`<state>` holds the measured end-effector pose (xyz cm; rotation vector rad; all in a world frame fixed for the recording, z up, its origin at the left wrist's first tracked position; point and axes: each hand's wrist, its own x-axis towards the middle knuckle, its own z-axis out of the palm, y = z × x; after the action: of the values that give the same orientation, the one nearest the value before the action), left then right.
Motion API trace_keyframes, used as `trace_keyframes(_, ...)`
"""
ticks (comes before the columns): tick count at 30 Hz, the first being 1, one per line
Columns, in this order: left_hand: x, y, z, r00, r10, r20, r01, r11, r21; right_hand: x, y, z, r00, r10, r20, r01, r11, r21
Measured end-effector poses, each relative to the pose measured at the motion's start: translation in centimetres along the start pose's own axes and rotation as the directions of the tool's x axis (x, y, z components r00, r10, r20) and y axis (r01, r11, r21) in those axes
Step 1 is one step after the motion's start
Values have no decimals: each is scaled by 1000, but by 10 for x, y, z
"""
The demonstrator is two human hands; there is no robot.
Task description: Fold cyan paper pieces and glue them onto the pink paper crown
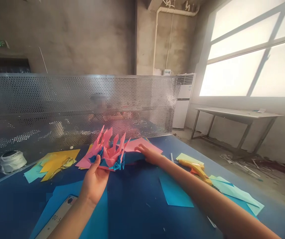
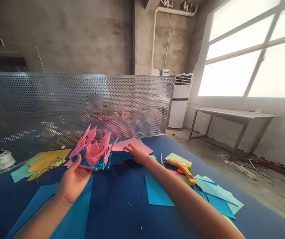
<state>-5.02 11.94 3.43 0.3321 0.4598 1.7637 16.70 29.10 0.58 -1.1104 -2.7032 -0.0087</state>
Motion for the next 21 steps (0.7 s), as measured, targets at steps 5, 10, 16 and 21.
trace_keyframes(5, -1, 7, 5, 999, 42, -12, -43, 998, -35, 3, 1, -24, 999, -47, -20, 46, 996, -75)
trace_keyframes(10, -3, 15, 8, 993, 86, -76, -90, 995, -50, 4, 0, -18, 1000, 18, 4, -18, 999, -44)
trace_keyframes(16, -2, 19, 7, 981, 152, -123, -160, 986, -56, 3, -7, -22, 975, 172, -142, -152, 978, 143)
trace_keyframes(21, 1, 17, 5, 975, 196, -101, -198, 980, -11, 4, -10, -45, 921, 271, -279, -159, 917, 367)
